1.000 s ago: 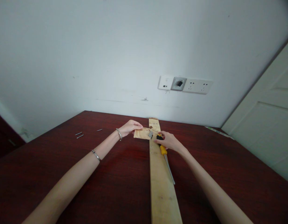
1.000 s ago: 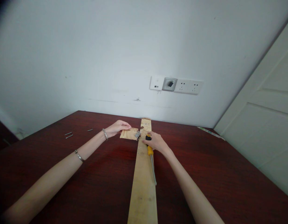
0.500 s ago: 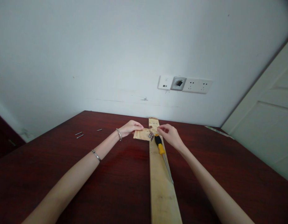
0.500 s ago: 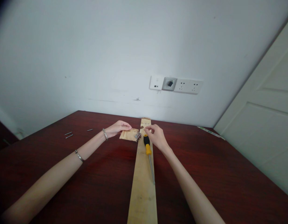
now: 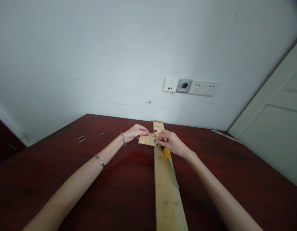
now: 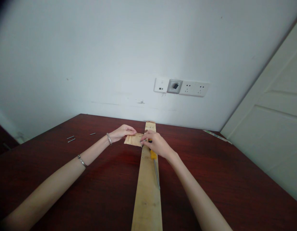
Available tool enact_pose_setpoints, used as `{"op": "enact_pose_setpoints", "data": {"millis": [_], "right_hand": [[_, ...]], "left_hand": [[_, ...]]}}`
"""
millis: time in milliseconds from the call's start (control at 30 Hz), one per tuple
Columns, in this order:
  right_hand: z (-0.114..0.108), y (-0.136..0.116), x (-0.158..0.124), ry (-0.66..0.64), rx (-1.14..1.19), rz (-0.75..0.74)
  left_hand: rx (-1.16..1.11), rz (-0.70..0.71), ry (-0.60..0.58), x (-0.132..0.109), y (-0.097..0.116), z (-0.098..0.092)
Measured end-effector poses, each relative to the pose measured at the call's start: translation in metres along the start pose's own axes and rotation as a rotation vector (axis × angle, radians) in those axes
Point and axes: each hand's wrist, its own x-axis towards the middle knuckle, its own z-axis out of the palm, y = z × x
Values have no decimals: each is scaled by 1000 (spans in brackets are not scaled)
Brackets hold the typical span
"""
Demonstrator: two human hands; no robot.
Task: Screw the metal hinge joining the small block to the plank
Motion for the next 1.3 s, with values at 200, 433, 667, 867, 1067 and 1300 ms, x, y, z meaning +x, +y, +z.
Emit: {"op": "enact_pose_setpoints", "data": {"millis": [200,433,667,867,1067,1300], "right_hand": [[0,-5,0,11,-20,-16],[0,-6,1,-26,-3,21],[0,-2,0,-97,32,70],[1,-4,-1,-133,48,69],[-3,-9,-1,-153,79,115],[-6,-10,-1,-156,94,104]], "left_hand": [[-27,-10,-12,1,0,1],[-45,-13,-12,-1,1,2],[-62,-23,-37,1,-3,2],[-73,-15,-59,2,-6,3],[-58,-31,-56,1,-5,4],[-29,-36,-51,-4,-1,9]]}}
